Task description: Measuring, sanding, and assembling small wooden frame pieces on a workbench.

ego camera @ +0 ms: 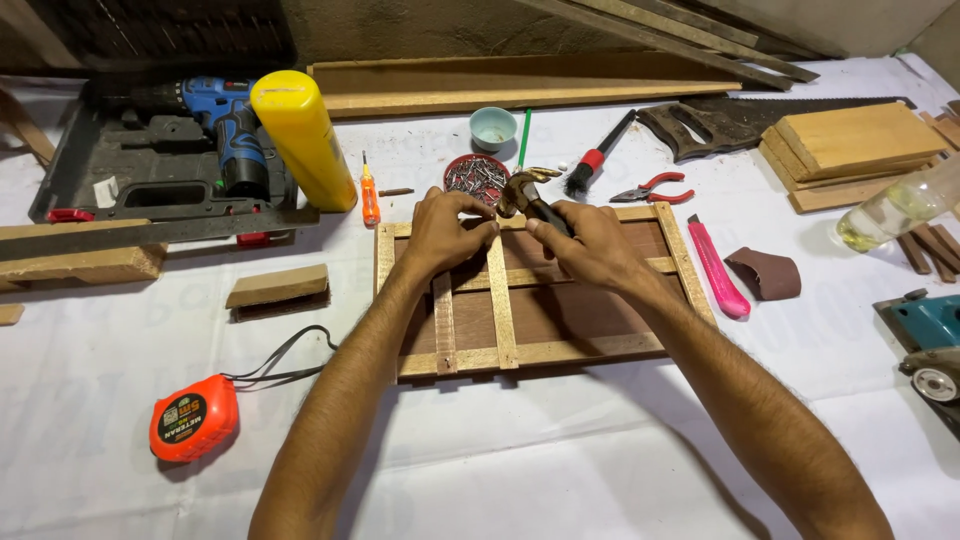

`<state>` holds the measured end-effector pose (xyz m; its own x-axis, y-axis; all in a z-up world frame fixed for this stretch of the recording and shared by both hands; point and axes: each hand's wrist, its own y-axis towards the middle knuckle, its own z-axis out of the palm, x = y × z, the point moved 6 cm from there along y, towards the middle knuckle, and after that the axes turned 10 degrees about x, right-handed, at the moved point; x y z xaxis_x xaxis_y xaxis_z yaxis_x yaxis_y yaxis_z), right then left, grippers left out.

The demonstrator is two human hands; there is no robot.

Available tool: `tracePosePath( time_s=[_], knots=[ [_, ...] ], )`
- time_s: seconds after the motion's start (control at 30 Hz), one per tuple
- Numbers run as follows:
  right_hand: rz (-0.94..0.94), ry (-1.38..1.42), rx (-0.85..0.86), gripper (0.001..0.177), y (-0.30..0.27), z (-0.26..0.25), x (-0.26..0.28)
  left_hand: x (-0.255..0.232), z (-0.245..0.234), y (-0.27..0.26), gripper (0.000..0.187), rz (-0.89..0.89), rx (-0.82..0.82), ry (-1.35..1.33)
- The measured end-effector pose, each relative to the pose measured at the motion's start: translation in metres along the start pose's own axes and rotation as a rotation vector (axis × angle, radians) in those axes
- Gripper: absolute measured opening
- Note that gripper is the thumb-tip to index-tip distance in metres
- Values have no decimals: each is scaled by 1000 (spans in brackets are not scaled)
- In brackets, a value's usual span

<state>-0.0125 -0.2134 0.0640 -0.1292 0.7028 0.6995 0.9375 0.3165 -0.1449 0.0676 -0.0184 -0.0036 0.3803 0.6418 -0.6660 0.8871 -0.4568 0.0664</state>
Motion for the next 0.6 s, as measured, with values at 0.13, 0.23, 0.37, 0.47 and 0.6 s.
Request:
tracePosePath(
  time_s=[0.13,0.23,0.37,0.47,0.6],
  knots=[
    [1,-11,-17,38,-5,-9,5,-15,-9,-11,57,107,76,44],
    [-28,-3,-15,38,-6,-13,15,-17,-8,-20,72,53,156,137],
    [-59,6,-50,37,-7,-19,28,-10,-7,-22,88,-31,128,-30],
    [-157,56,-102,36,-2,-13,25,-10,-7,-23,89,-17,84,-38],
    [-147,58,-47,36,17,15,-6,-16,-12,-29,85,-35,73,18]
  ],
)
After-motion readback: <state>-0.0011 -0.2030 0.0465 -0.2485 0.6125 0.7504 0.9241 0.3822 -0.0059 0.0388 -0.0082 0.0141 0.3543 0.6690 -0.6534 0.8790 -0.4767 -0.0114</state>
